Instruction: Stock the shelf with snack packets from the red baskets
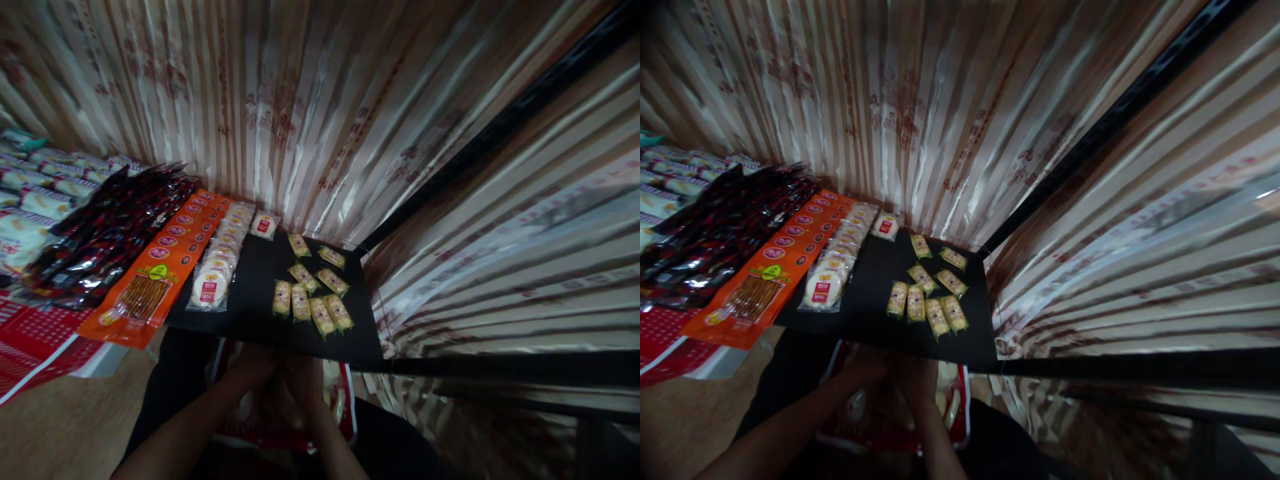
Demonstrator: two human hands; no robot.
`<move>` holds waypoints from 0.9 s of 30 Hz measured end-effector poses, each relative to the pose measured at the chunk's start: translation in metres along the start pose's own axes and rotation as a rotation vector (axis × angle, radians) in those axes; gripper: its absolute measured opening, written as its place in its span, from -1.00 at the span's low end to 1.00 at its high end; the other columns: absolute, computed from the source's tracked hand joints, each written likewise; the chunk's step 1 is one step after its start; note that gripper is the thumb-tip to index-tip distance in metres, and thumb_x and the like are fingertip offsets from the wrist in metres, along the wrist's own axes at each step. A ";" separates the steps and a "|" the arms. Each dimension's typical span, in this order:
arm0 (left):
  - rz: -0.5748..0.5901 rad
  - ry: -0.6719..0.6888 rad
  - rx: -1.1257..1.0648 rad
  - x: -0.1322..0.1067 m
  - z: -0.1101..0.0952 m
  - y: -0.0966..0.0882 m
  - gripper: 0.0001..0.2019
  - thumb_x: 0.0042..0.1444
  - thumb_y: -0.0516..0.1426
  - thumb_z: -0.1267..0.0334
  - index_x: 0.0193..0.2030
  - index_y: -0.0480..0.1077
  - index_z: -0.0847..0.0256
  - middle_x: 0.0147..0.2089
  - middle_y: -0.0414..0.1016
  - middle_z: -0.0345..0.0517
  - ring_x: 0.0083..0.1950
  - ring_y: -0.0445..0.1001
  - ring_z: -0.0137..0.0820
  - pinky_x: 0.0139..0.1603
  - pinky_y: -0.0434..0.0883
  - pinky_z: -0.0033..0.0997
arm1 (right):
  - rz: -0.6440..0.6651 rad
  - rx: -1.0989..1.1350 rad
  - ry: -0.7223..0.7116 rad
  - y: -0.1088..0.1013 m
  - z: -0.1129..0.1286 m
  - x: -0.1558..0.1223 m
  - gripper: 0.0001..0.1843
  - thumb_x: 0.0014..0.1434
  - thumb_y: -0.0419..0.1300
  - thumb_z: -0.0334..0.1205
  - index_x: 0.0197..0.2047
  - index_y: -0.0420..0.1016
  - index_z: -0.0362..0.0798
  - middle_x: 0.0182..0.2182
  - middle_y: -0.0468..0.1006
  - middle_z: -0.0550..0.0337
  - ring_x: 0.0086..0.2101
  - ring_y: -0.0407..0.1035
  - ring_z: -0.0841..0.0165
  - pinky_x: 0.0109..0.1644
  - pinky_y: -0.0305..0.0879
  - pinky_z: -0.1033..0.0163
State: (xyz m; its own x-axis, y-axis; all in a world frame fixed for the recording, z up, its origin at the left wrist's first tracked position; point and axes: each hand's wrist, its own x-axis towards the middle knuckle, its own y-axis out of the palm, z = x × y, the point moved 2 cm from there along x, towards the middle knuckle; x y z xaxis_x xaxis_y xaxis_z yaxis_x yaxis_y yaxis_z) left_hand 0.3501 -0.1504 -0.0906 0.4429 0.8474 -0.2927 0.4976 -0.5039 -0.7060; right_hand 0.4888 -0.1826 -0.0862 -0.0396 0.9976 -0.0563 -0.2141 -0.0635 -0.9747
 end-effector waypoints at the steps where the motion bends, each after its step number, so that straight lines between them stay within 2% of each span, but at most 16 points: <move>1: 0.007 -0.018 -0.022 0.002 0.000 0.002 -0.61 0.15 -0.05 0.21 0.10 0.34 0.13 0.06 0.45 0.00 0.14 0.31 -0.15 0.18 0.15 -0.13 | 0.021 0.017 -0.006 0.002 -0.001 0.003 -0.75 0.09 0.06 -0.29 -0.21 0.53 0.00 -0.30 0.58 0.02 -0.18 0.38 0.13 -0.03 0.16 0.05; 7: -0.019 -0.084 -0.026 0.002 -0.001 0.006 -0.64 0.11 -0.05 0.33 0.01 0.41 0.18 0.03 0.47 0.05 0.12 0.34 -0.15 0.16 0.18 -0.13 | 0.060 0.104 -0.032 0.007 0.002 0.006 -0.67 0.07 0.01 -0.37 -0.19 0.55 0.00 -0.26 0.59 0.03 -0.20 0.41 0.18 -0.04 0.21 0.10; 11: -0.045 -0.025 -0.015 -0.006 -0.006 0.006 -0.64 0.12 -0.07 0.39 0.00 0.41 0.18 0.08 0.43 0.01 0.14 0.31 -0.19 0.21 0.14 -0.13 | 0.047 0.153 -0.011 -0.003 0.008 -0.004 -0.57 0.02 -0.04 -0.49 -0.14 0.54 -0.05 -0.19 0.57 -0.01 -0.14 0.40 0.16 -0.02 0.24 0.10; 15: -0.167 0.127 0.063 -0.025 -0.013 0.009 -0.56 0.11 -0.06 0.44 0.14 0.29 0.17 0.20 0.31 0.01 0.25 0.19 -0.20 0.28 0.07 -0.07 | -0.060 0.209 -0.133 -0.005 0.014 -0.023 -0.37 -0.03 -0.05 -0.54 0.12 0.35 -0.05 0.06 0.42 0.02 0.08 0.24 0.20 0.14 0.18 0.06; 18: -0.187 0.199 0.087 -0.046 -0.012 0.015 -0.50 0.10 -0.10 0.49 0.20 0.20 0.24 0.24 0.24 0.05 0.29 0.14 -0.23 0.28 0.11 -0.08 | -0.087 0.229 -0.174 0.001 0.014 -0.040 -0.36 -0.05 -0.02 -0.52 0.14 0.33 -0.04 0.08 0.40 -0.01 0.12 0.20 0.17 0.14 0.21 -0.03; 20: -0.177 0.174 0.064 -0.059 -0.008 0.019 -0.51 0.11 -0.13 0.48 0.20 0.20 0.29 0.25 0.23 0.09 0.28 0.15 -0.25 0.27 0.15 -0.08 | -0.089 0.261 -0.171 0.002 0.014 -0.050 -0.40 -0.03 0.02 -0.48 0.11 0.37 -0.01 0.05 0.42 -0.01 0.11 0.23 0.15 0.12 0.24 -0.04; 23: -0.197 0.109 -0.030 -0.075 -0.002 0.018 -0.53 0.13 -0.12 0.42 0.20 0.18 0.33 0.25 0.23 0.11 0.27 0.19 -0.27 0.26 0.19 -0.14 | -0.087 0.430 -0.152 -0.014 0.021 -0.060 -0.51 0.10 0.01 -0.37 0.10 0.37 0.06 0.05 0.44 0.05 0.07 0.29 0.24 0.11 0.27 0.06; 27: -0.258 0.110 -0.209 -0.087 -0.001 0.002 -0.55 0.12 -0.06 0.34 0.18 0.20 0.21 0.24 0.24 0.02 0.26 0.20 -0.33 0.27 0.19 -0.21 | 0.018 0.726 -0.019 -0.051 0.034 -0.064 -0.60 0.24 -0.07 -0.17 0.09 0.38 0.06 -0.01 0.50 0.13 0.00 0.37 0.30 0.06 0.31 0.17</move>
State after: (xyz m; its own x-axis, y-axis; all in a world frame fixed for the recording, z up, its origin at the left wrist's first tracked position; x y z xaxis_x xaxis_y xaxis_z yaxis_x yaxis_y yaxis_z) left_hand 0.3130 -0.2255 -0.0657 0.3546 0.9341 -0.0423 0.7406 -0.3081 -0.5971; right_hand 0.4691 -0.2442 -0.0254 -0.0651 0.9960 -0.0608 -0.8070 -0.0884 -0.5839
